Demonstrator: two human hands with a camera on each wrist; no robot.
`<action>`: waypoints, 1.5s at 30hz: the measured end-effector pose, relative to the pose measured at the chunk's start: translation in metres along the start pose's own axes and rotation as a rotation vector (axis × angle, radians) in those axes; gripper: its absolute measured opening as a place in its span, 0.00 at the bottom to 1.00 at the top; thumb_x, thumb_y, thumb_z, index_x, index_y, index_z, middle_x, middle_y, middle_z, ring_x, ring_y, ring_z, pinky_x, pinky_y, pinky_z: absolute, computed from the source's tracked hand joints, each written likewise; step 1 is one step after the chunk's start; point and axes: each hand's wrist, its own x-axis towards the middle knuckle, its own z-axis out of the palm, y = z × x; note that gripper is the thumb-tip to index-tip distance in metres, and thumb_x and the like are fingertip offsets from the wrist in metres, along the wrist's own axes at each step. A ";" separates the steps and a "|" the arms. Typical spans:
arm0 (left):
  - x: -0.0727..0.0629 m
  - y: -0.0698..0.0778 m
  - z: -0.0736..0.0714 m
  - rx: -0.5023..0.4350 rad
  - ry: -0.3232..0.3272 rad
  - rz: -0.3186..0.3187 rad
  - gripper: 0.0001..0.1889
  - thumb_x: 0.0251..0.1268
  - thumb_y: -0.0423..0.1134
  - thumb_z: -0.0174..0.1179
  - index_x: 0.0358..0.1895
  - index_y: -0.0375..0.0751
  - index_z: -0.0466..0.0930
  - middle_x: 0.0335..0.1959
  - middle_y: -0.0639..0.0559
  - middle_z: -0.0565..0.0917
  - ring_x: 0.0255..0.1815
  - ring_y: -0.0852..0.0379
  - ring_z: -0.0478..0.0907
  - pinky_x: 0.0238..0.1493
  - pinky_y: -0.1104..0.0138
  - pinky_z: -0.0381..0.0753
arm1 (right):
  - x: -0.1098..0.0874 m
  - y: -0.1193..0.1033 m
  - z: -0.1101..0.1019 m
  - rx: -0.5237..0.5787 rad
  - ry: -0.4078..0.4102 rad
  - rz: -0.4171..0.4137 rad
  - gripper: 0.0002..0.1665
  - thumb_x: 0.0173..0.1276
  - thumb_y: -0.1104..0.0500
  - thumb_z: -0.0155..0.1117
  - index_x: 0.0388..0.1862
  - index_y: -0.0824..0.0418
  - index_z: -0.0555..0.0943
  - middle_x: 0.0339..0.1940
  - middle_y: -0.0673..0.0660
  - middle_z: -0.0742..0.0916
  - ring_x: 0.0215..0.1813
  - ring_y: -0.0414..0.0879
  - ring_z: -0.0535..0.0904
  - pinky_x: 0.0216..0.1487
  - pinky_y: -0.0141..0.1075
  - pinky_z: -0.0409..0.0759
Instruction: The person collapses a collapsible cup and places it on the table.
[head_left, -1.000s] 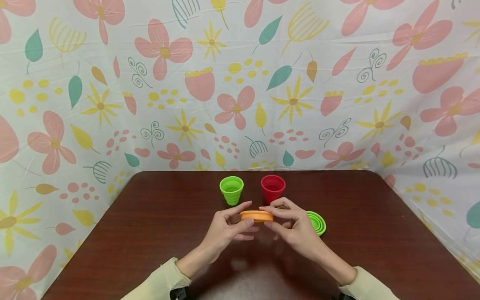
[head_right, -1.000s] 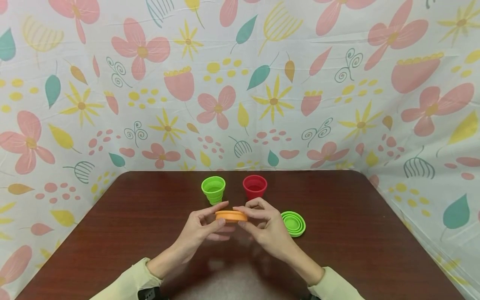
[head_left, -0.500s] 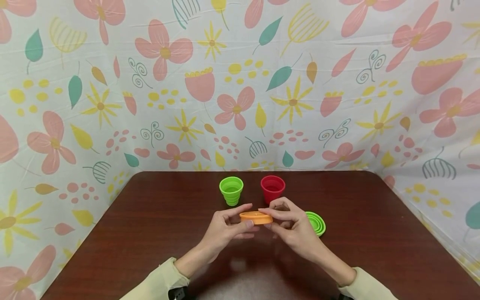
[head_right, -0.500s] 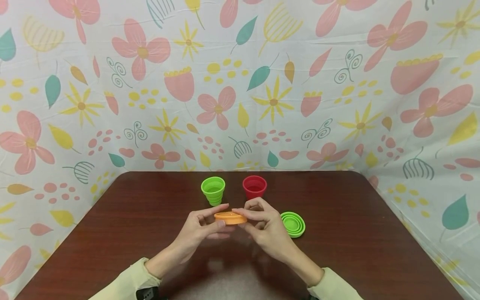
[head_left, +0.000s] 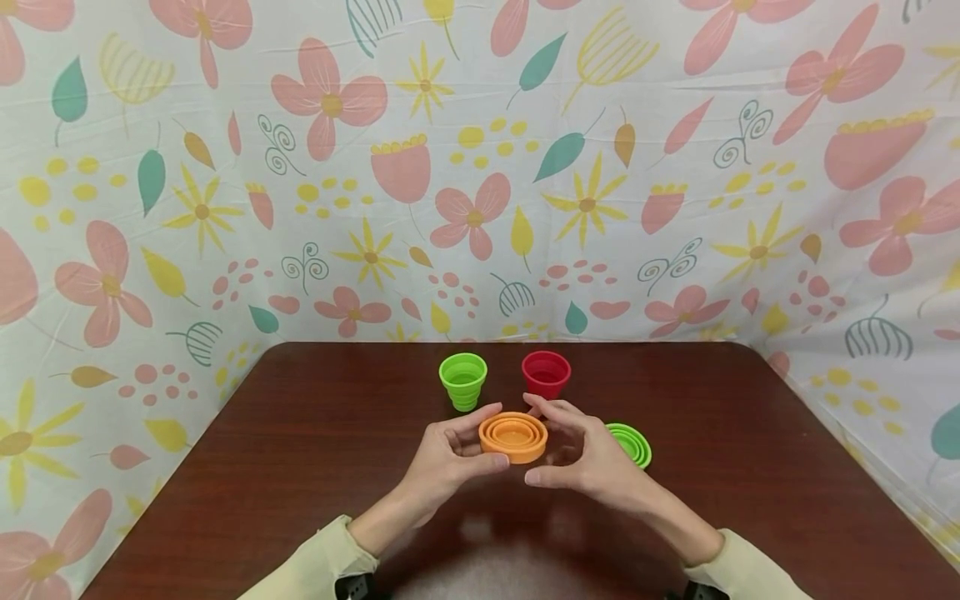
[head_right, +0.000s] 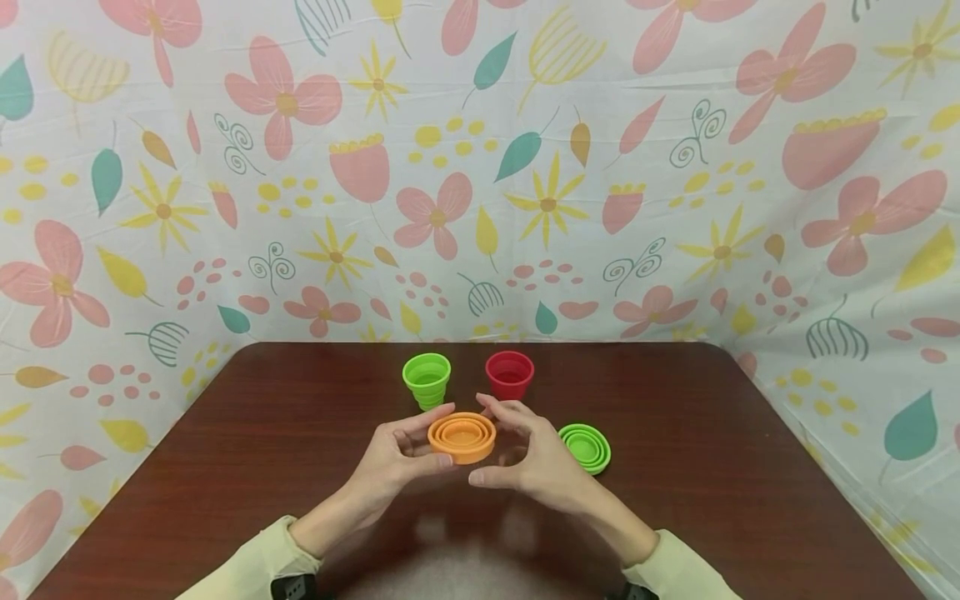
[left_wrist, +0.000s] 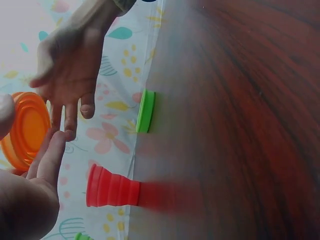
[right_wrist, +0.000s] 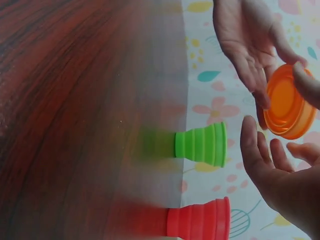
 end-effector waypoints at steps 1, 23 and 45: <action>0.000 0.000 0.000 0.004 -0.003 0.006 0.39 0.61 0.30 0.76 0.76 0.34 0.71 0.62 0.38 0.84 0.56 0.49 0.87 0.55 0.61 0.87 | 0.000 0.000 0.000 0.023 -0.015 0.018 0.52 0.60 0.62 0.82 0.82 0.57 0.68 0.70 0.63 0.76 0.60 0.54 0.83 0.53 0.45 0.88; -0.002 -0.002 -0.007 0.009 -0.107 0.069 0.44 0.56 0.18 0.74 0.79 0.33 0.67 0.73 0.38 0.75 0.62 0.43 0.83 0.56 0.57 0.86 | 0.011 -0.001 0.001 -0.010 -0.059 -0.012 0.51 0.54 0.60 0.87 0.76 0.64 0.75 0.66 0.61 0.77 0.56 0.54 0.85 0.56 0.43 0.87; 0.005 -0.009 -0.011 0.054 -0.079 0.003 0.47 0.57 0.23 0.76 0.81 0.37 0.64 0.78 0.39 0.69 0.67 0.43 0.80 0.62 0.57 0.83 | 0.017 0.015 -0.006 -0.046 -0.062 0.061 0.48 0.56 0.58 0.86 0.75 0.66 0.75 0.66 0.62 0.81 0.58 0.53 0.85 0.57 0.39 0.86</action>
